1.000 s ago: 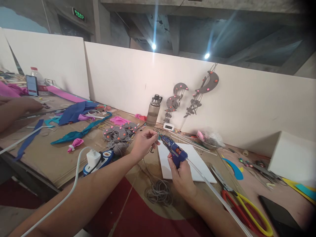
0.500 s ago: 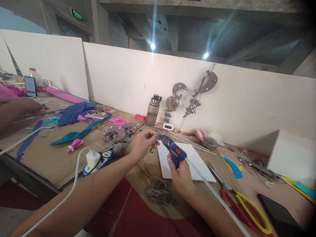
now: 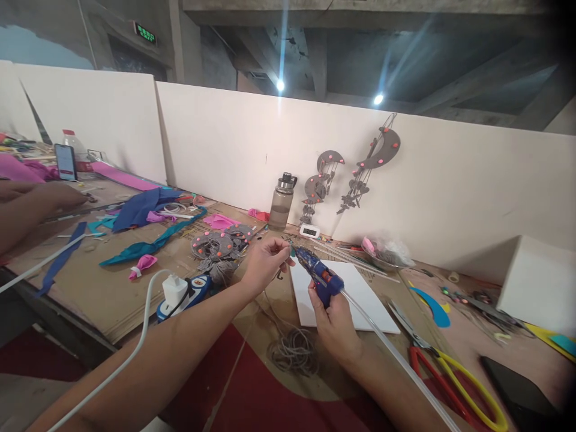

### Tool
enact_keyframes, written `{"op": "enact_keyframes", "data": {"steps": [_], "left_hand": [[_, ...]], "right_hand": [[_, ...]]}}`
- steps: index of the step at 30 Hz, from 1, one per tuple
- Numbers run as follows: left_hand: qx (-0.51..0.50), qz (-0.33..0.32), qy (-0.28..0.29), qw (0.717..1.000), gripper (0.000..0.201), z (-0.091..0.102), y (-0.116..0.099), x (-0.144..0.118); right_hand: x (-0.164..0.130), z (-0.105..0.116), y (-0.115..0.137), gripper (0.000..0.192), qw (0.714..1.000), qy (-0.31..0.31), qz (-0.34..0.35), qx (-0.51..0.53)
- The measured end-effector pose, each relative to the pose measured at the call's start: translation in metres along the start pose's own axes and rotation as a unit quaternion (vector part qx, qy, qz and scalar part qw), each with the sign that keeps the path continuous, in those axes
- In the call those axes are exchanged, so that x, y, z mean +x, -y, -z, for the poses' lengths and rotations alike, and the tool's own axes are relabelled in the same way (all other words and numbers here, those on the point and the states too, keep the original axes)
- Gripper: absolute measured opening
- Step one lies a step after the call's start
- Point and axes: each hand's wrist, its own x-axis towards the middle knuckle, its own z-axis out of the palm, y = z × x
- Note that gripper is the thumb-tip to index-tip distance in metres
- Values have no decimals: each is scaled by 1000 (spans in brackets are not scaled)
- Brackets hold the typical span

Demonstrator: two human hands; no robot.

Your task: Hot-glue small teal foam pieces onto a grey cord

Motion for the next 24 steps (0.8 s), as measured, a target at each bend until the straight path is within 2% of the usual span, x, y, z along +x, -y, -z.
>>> {"op": "enact_keyframes", "data": {"steps": [24], "left_hand": [[-3, 5, -7, 1000, 19, 0, -4, -1]], "right_hand": [[0, -1, 1, 36, 1000, -3, -13, -4]]}}
